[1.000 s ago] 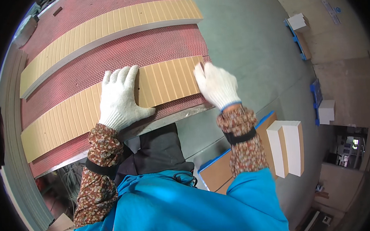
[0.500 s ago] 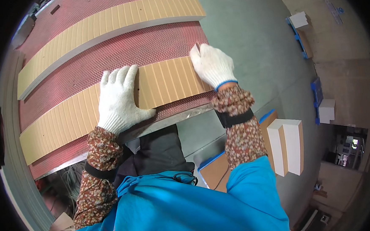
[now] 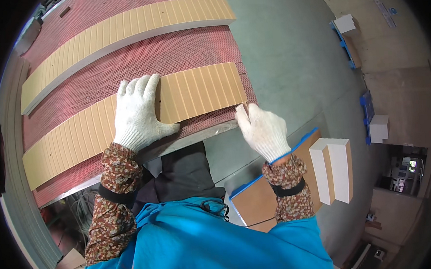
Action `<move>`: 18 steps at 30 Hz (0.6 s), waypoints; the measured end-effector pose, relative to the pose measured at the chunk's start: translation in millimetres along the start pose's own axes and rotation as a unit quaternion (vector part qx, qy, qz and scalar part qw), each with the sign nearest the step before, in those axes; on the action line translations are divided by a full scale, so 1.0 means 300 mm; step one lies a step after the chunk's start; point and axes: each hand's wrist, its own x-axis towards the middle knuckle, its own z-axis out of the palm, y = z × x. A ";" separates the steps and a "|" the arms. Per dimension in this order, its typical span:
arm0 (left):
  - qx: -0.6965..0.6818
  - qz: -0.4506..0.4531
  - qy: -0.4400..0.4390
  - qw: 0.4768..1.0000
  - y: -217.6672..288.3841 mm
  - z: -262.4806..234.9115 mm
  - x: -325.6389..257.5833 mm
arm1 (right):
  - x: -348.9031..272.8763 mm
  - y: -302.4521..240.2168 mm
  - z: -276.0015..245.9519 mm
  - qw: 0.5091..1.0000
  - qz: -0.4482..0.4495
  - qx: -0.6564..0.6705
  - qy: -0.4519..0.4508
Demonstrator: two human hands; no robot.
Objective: Sanding the surfaces and edges of slatted wood furniture components using a manual sanding block.
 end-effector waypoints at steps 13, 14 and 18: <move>-0.003 -0.029 -0.084 0.996 0.008 -0.020 0.019 | 0.026 0.066 0.056 0.996 0.030 0.051 0.073; -0.003 -0.029 -0.086 0.996 0.008 -0.017 0.018 | 0.031 0.066 0.053 0.996 0.031 0.052 0.072; 0.000 -0.018 -0.047 0.999 -0.002 -0.008 0.006 | 0.114 0.024 0.014 0.998 0.033 0.043 0.045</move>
